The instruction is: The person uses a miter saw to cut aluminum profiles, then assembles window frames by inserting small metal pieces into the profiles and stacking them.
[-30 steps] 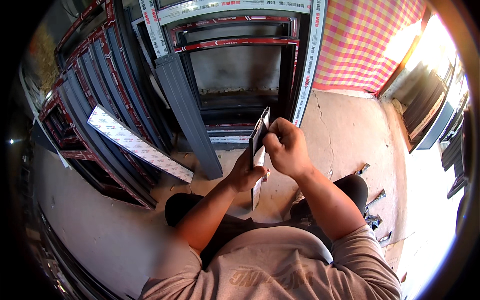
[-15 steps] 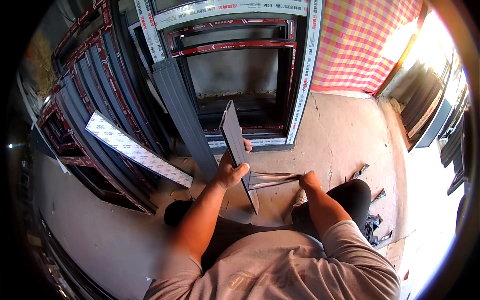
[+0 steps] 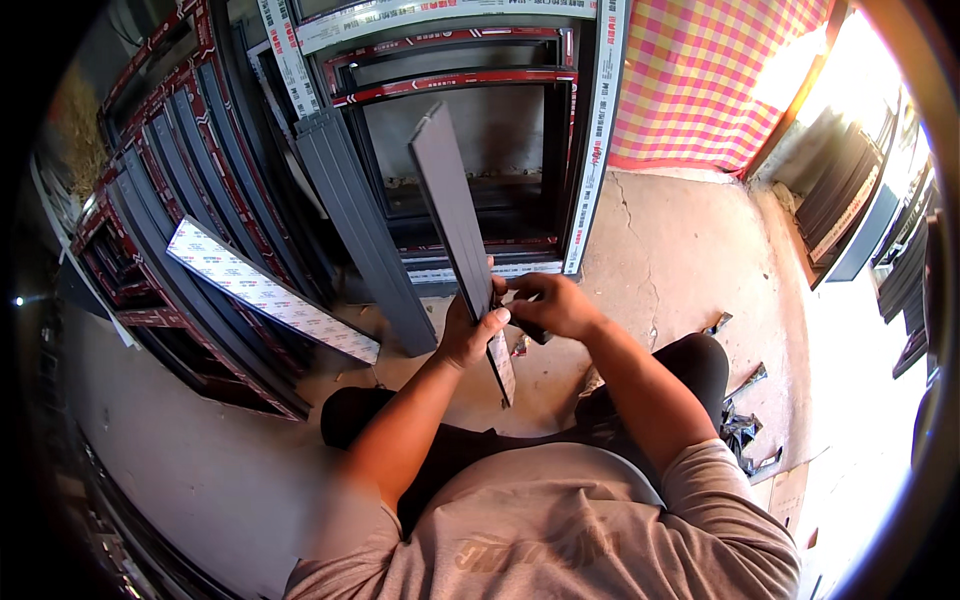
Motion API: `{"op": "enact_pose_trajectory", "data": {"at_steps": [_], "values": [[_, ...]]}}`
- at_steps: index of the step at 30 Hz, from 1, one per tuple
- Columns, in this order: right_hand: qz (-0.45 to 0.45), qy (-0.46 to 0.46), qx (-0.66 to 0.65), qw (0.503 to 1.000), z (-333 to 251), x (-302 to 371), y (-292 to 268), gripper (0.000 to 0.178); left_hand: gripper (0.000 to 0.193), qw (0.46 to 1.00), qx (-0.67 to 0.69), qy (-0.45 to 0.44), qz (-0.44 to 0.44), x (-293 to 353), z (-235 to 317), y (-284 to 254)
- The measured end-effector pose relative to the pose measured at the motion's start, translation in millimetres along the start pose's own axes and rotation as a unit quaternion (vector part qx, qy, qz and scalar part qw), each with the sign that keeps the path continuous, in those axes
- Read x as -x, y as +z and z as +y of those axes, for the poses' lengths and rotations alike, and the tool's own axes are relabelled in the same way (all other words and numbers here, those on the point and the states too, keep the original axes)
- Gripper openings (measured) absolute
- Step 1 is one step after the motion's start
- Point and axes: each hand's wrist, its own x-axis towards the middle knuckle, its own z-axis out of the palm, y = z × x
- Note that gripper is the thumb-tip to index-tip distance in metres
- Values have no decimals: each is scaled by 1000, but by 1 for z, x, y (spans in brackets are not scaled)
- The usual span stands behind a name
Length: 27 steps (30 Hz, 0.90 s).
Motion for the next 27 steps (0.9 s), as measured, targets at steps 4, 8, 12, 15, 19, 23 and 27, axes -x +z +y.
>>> {"op": "enact_pose_trajectory", "data": {"at_steps": [4,8,12,15,19,23,27], "values": [[29,4,82,996,-44,17,25,37,89,999,1,19,41,4,23,4],[22,-76,91,993,-45,27,39,29,88,997,10,54,54,6,35,7],[97,-267,186,940,-59,42,33,12,94,992,-18,118,34,-3,77,4],[137,-249,292,913,-53,38,8,14,98,983,-1,181,45,-8,140,2],[259,-129,344,893,21,35,-72,12,93,950,130,277,58,-1,242,-20],[221,107,501,830,67,77,-216,22,93,903,194,380,-49,36,312,-85],[402,297,501,707,153,172,-318,33,95,896,121,400,147,64,326,-140]]}}
